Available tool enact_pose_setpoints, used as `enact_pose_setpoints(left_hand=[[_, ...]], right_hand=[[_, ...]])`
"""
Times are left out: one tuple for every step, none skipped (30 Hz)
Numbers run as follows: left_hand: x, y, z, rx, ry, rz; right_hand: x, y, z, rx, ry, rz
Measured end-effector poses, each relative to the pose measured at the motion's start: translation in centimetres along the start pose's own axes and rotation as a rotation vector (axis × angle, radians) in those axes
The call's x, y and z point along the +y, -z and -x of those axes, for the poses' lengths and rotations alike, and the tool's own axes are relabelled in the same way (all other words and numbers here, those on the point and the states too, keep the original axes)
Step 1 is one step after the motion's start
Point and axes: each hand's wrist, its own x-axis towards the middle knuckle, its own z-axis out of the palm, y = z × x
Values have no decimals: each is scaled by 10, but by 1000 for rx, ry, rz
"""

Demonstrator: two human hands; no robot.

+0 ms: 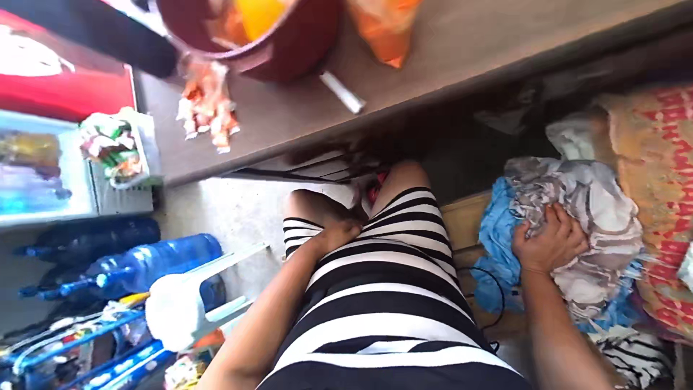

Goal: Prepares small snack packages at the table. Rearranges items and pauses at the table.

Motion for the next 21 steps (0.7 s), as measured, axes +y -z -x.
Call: enact_pose_setpoints(left_hand=[[-5,-1,1,17,-32,10],[-12,-3,2,29,-60,25],[-19,-5,2,40,-85,38],[-25,-7,2,47,-107,44],[-31,-8,3,52,-131,47],[-35,-10,3,58,-161,56],[-39,-12,4,63,-191,59],[-41,-12,5,55,-216,53],[-45,-12,5,45,-241,50],[-48,-12,6,31,-260,48],[-52,-11,6,19,-282,55],[-57,-12,7,14,-314,70],[-63,-13,8,18,-363,98],[-69,-15,9,30,-421,132],[-75,-15,10,42,-477,167],[-82,-15,10,54,-528,198],[-89,-15,10,61,-566,220],[-95,-14,10,64,-597,234],[-100,-14,10,64,-621,241],[-104,-13,9,63,-635,246],[-107,-12,9,61,-640,251]], right_hand=[[3,0,1,-6,-8,13],[5,-2,1,-9,-15,24],[4,-2,-1,-22,-20,34],[0,2,-2,-56,-33,50],[-7,8,-3,-90,-45,73],[-12,13,-3,-124,-56,99],[-17,18,-5,-149,-64,121],[-21,21,-7,-174,-67,138],[-25,26,-8,-204,-66,152],[-29,31,-9,-242,-64,165],[-33,36,-9,-279,-54,163],[-36,42,-9,-303,-30,158],[-40,49,-10,-329,-18,147],[-47,57,-11,-348,-22,130],[-55,64,-11,-349,-32,116],[-63,69,-8,-329,-32,113],[-70,71,-4,-306,-24,116],[-77,73,1,-296,-3,119],[-82,72,8,-295,29,117],[-86,70,14,-297,70,117],[-90,67,20,-313,104,109]])
